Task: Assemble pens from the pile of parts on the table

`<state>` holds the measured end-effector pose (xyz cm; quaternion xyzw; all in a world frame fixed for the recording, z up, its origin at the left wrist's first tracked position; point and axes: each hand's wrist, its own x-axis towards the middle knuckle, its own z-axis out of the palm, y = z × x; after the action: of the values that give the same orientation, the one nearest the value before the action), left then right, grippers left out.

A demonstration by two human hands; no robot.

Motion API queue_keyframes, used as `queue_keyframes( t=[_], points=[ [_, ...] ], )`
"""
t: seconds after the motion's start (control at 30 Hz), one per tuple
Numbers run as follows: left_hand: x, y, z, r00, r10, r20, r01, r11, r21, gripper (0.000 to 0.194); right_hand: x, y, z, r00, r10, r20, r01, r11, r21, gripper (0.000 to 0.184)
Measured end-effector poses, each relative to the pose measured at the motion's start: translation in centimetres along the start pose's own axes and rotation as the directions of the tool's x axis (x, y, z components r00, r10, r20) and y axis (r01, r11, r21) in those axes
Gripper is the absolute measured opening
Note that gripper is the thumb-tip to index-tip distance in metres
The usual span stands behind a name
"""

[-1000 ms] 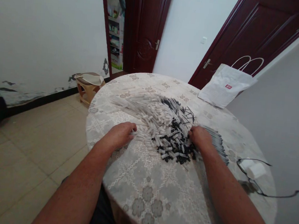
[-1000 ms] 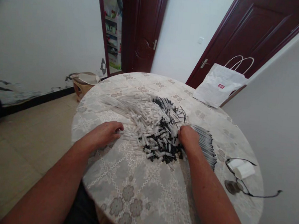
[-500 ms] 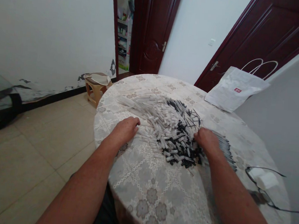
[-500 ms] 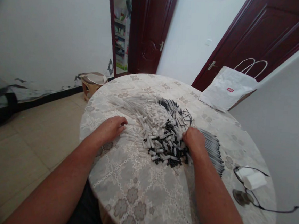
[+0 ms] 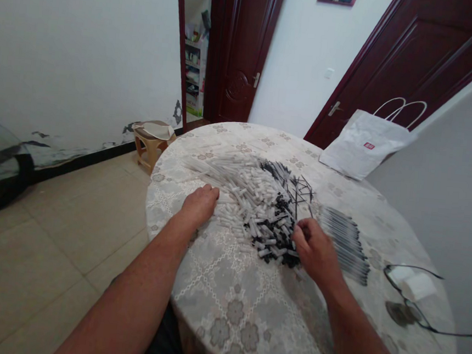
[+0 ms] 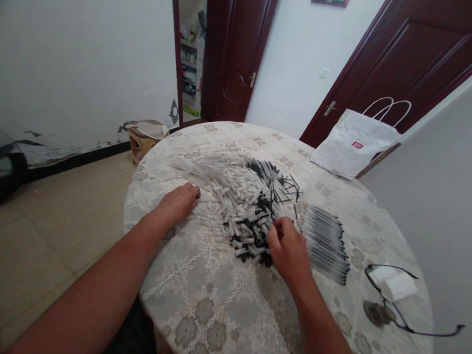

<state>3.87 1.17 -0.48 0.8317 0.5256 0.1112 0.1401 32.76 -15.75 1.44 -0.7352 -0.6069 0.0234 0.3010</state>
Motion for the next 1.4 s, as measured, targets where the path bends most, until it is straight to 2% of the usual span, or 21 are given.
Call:
queue_keyframes(
  t=[0.13,0.23,0.3,0.4,0.5,0.67,0.77,1.03,1.4],
  points=[
    [-1.2,-1.0,-1.1,0.999,0.042,-0.035,-0.043,0.999,-0.022,0.021,-0.9,-0.4,1.5,0.999,-0.036,0.035,0.032,0.991,0.131,0.019],
    [-2.0,-1.6,-2.4,0.986,0.063,-0.154,-0.099,0.966,-0.237,0.018,-1.0,-0.3,2.2,0.995,-0.092,0.036,0.085,0.982,0.167,0.018],
    [-2.3,-1.6,-3.2,0.979,0.003,-0.206,-0.094,0.895,-0.436,0.019,-1.2,-0.3,2.4,0.993,-0.117,0.023,0.111,0.979,0.173,0.018],
    [-2.4,-1.1,-3.6,0.977,-0.108,-0.184,-0.055,0.707,-0.705,0.027,-1.5,-0.5,2.6,0.99,-0.141,-0.005,0.14,0.976,0.167,0.019],
    [-2.3,-0.4,-3.3,0.975,-0.153,-0.164,-0.069,0.491,-0.869,0.032,-1.7,-0.5,2.7,0.987,-0.162,-0.023,0.164,0.974,0.16,0.019],
    [-2.2,0.5,-2.6,0.982,-0.165,-0.095,-0.073,0.135,-0.988,0.033,-1.7,-0.4,2.9,0.984,-0.171,-0.054,0.177,0.973,0.148,0.021],
    [-2.2,0.8,-2.6,0.987,-0.147,-0.06,-0.059,0.015,-0.998,0.033,-1.7,-0.4,2.8,0.983,-0.174,-0.065,0.182,0.972,0.148,0.021],
    [-2.0,0.5,-2.5,0.983,-0.176,-0.042,-0.058,-0.087,-0.995,0.035,-1.7,-0.1,2.8,0.98,-0.187,-0.073,0.196,0.968,0.154,0.018],
    [-1.8,0.7,-2.4,0.986,-0.163,-0.031,-0.047,-0.093,-0.995,0.035,-1.7,-0.4,2.4,0.98,-0.196,-0.047,0.201,0.966,0.16,0.018]
  ],
)
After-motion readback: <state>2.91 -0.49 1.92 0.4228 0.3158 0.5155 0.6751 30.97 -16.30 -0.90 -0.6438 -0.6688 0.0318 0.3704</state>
